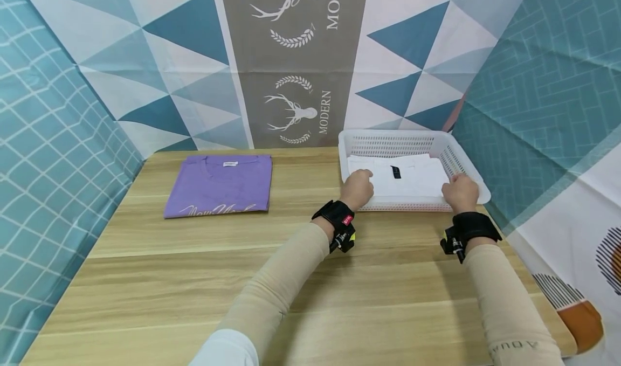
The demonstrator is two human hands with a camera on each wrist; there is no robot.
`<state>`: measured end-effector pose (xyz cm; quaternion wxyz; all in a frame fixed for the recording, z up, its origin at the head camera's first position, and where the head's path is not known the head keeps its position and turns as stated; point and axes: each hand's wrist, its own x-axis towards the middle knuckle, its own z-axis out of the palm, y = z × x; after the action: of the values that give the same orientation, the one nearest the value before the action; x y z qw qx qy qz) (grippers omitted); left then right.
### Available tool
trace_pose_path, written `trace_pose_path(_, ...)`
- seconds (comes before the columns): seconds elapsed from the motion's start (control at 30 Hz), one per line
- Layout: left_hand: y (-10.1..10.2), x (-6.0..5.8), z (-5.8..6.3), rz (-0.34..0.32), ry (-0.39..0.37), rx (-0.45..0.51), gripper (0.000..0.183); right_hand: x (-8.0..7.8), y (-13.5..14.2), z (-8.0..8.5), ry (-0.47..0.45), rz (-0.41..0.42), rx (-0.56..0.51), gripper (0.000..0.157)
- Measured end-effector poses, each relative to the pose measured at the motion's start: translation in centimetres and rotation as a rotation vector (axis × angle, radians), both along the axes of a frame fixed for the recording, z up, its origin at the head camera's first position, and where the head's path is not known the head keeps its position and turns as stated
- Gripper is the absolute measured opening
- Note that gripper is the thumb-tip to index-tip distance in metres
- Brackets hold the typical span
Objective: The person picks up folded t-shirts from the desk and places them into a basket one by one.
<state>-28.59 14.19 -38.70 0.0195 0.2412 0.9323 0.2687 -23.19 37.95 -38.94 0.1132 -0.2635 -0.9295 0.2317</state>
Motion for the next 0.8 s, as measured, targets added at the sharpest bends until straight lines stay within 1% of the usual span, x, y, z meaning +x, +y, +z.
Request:
trace_pose_path(0.1, 0.2, 0.3, 0.1, -0.032, 0.048, -0.174, 0.022, -0.5, 0.0, 0.3, -0.121, 0.038, 0.079, 0.02)
trace_pose_path(0.17, 0.4, 0.4, 0.1, -0.041, 0.074, -0.276, 0.027, -0.8, 0.2, 0.4, -0.206, 0.063, 0.107, 0.022)
trace_pose_path(0.27, 0.8, 0.6, 0.0, -0.04, 0.114, -0.385, 0.037, -1.3, 0.6, 0.5, -0.33, 0.101, 0.107, 0.022)
trace_pose_path(0.37, 1.1, 0.8, -0.5, -0.056, 0.195, -0.471, 0.043, -1.5, 1.3, 0.4, -0.399, 0.157, 0.092, 0.023)
trace_pose_path(0.47, 1.2, 1.0, -0.9, -0.088, 0.307, -0.535, 0.043, -1.6, 2.0, 0.4, -0.397, 0.206, 0.073, 0.021)
trace_pose_path(0.53, 1.2, 1.1, -1.1, -0.11, 0.374, -0.57, 0.041, -1.6, 2.6, 0.0, -0.367, 0.221, 0.081, 0.02)
trace_pose_path(0.57, 1.1, 1.1, -1.1, -0.12, 0.391, -0.58, 0.04, -1.6, 2.9, -0.1, -0.352, 0.223, 0.09, 0.02)
trace_pose_path(0.6, 1.1, 1.2, -1.1, -0.127, 0.409, -0.591, 0.04, -1.7, 3.2, -0.4, -0.332, 0.206, 0.101, 0.019)
trace_pose_path(0.7, 1.0, 1.1, -1.1, -0.134, 0.421, -0.615, 0.038, -2.0, 3.6, -0.7, -0.276, 0.158, 0.129, 0.019)
trace_pose_path(0.8, 0.8, 0.9, -1.1, -0.115, 0.433, -0.608, 0.038, -2.2, 3.1, -0.1, -0.251, 0.105, 0.124, 0.03)
